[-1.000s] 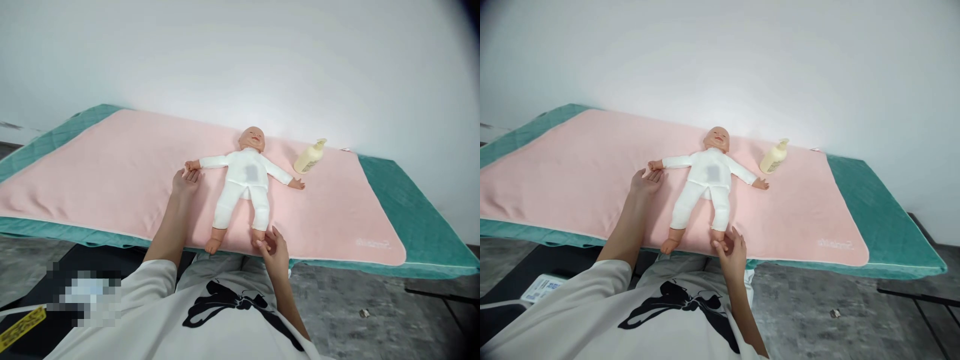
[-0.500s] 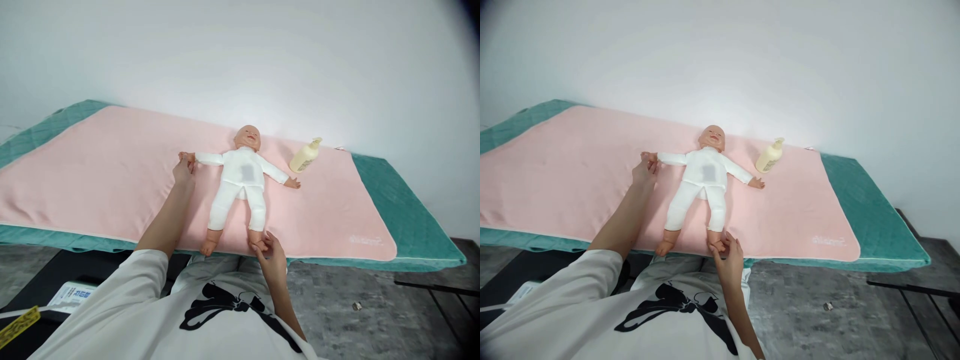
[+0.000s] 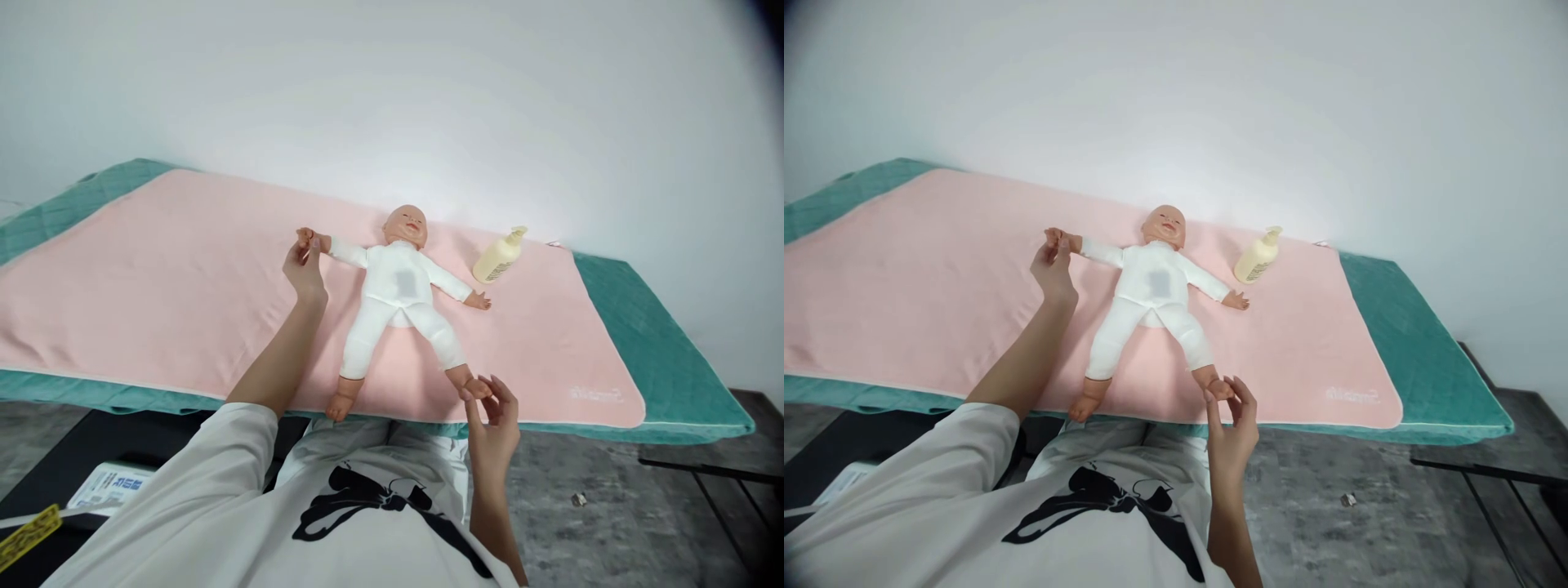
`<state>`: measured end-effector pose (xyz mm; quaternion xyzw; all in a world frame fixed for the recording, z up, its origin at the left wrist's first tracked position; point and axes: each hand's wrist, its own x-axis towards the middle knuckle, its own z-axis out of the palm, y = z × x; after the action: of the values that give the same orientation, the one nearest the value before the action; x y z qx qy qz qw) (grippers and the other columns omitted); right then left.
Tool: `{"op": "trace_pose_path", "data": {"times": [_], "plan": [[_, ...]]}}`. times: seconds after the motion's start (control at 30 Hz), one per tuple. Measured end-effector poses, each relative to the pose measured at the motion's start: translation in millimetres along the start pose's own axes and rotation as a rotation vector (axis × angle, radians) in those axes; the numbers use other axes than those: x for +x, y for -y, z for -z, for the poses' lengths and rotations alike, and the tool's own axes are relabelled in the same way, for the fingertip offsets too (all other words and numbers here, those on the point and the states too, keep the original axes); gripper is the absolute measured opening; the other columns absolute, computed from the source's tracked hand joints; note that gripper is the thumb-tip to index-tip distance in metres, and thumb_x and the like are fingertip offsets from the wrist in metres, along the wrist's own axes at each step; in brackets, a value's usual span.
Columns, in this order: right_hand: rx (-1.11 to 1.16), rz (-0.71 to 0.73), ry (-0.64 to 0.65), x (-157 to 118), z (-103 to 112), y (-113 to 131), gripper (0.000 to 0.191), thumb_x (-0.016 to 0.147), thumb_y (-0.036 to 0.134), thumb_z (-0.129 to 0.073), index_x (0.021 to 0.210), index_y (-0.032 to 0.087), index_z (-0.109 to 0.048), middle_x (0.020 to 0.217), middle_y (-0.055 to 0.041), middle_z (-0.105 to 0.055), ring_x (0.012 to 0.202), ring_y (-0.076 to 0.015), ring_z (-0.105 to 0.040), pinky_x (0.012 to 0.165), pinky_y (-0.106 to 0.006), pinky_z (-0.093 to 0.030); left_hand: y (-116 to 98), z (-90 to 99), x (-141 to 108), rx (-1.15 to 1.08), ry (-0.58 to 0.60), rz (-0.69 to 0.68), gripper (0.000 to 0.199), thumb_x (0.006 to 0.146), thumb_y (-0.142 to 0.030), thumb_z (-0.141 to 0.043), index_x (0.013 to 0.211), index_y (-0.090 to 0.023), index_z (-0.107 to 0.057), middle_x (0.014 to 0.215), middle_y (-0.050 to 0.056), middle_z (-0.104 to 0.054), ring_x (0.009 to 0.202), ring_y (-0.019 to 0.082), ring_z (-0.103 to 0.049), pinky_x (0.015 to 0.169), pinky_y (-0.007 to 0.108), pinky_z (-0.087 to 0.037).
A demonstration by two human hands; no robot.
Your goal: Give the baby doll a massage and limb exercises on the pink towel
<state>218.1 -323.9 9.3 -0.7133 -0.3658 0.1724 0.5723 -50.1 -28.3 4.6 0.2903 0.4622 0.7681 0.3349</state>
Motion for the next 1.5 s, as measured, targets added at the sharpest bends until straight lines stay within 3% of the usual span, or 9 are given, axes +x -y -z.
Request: {"op": "trace_pose_path", "data": {"times": [0.17, 0.3, 0.43, 0.6, 0.87, 1.0, 1.23, 1.4, 1.5], "plan": [[0.059, 0.282, -0.123, 12, -15, 15, 0.042, 0.081, 0.031, -0.072, 0.120, 0.021, -0.060, 0.120, -0.0112, -0.065, 0.105, -0.0227, -0.067, 0.086, -0.041, -0.060, -18, -8.2, -32, 0.128, 0.234, -0.230, 0.037, 0.078, -0.036, -0.076, 0.110, -0.019, -0.068, 0.114, 0.008, -0.069, 0.109, 0.022, -0.065, 0.102, 0.038, -0.049], [0.035, 0.490, -0.099, 23, -27, 26, 0.039, 0.086, 0.027, -0.068, 0.124, 0.024, -0.057, 0.122, -0.0110, -0.063, 0.112, -0.0241, -0.065, 0.082, -0.040, -0.063, -32, -11.2, -57, 0.257, 0.329, -0.254, 0.033, 0.076, -0.030, -0.078, 0.107, -0.021, -0.071, 0.111, 0.006, -0.071, 0.111, 0.022, -0.063, 0.108, 0.038, -0.043], [0.000, 0.630, -0.033, 35, -40, 33, 0.038, 0.090, 0.026, -0.061, 0.127, 0.025, -0.054, 0.126, -0.0117, -0.060, 0.118, -0.0244, -0.063, 0.086, -0.043, -0.063, -31, -10.7, -64, 0.320, 0.471, -0.268, 0.031, 0.072, -0.026, -0.081, 0.102, -0.025, -0.073, 0.113, 0.004, -0.071, 0.118, 0.025, -0.060, 0.112, 0.040, -0.037], [0.007, 0.710, -0.025, 50, -63, 35, 0.039, 0.090, 0.023, -0.062, 0.128, 0.028, -0.052, 0.126, -0.0099, -0.061, 0.120, -0.0236, -0.061, 0.088, -0.044, -0.062, -22, -11.2, -60, 0.356, 0.581, -0.282, 0.028, 0.069, -0.025, -0.084, 0.095, -0.027, -0.074, 0.106, 0.003, -0.073, 0.113, 0.025, -0.063, 0.115, 0.044, -0.033], [0.002, 0.719, -0.012, 69, -100, 38, 0.032, 0.092, 0.034, -0.059, 0.122, 0.024, -0.052, 0.120, -0.0105, -0.061, 0.119, -0.0232, -0.061, 0.087, -0.042, -0.061, -20, -10.3, -56, 0.421, 0.794, -0.408, 0.023, 0.074, -0.029, -0.079, 0.097, -0.030, -0.076, 0.110, 0.004, -0.074, 0.113, 0.023, -0.065, 0.112, 0.043, -0.036], [0.014, 0.679, -0.014, 74, -111, 38, 0.033, 0.093, 0.037, -0.058, 0.122, 0.024, -0.052, 0.120, -0.0109, -0.060, 0.120, -0.0231, -0.060, 0.087, -0.040, -0.061, -18, -8.4, -53, 0.406, 0.861, -0.352, 0.021, 0.068, -0.032, -0.084, 0.087, -0.029, -0.076, 0.105, 0.004, -0.075, 0.114, 0.023, -0.065, 0.114, 0.044, -0.036], [0.039, 0.621, 0.015, 76, -116, 31, 0.040, 0.093, 0.040, -0.056, 0.128, 0.024, -0.048, 0.127, -0.0134, -0.056, 0.127, -0.0267, -0.055, 0.088, -0.046, -0.061, -16, -6.5, -53, 0.350, 0.877, -0.312, 0.017, 0.064, -0.034, -0.086, 0.075, -0.027, -0.074, 0.100, 0.005, -0.075, 0.114, 0.023, -0.064, 0.110, 0.042, -0.041], [0.028, 0.591, 0.008, 72, -105, 32, 0.039, 0.092, 0.040, -0.057, 0.126, 0.024, -0.049, 0.123, -0.0126, -0.056, 0.122, -0.0260, -0.057, 0.083, -0.042, -0.062, -19, -6.4, -59, 0.295, 0.715, -0.198, 0.022, 0.060, -0.029, -0.089, 0.077, -0.027, -0.075, 0.102, 0.004, -0.075, 0.113, 0.025, -0.065, 0.110, 0.043, -0.042], [0.055, 0.579, -0.011, 66, -92, 33, 0.037, 0.090, 0.035, -0.060, 0.125, 0.025, -0.050, 0.121, -0.0106, -0.057, 0.118, -0.0236, -0.059, 0.081, -0.038, -0.062, -22, -5.1, -62, 0.281, 0.537, -0.212, 0.024, 0.066, -0.026, -0.086, 0.087, -0.027, -0.076, 0.105, 0.003, -0.074, 0.113, 0.024, -0.064, 0.111, 0.041, -0.041]]}}
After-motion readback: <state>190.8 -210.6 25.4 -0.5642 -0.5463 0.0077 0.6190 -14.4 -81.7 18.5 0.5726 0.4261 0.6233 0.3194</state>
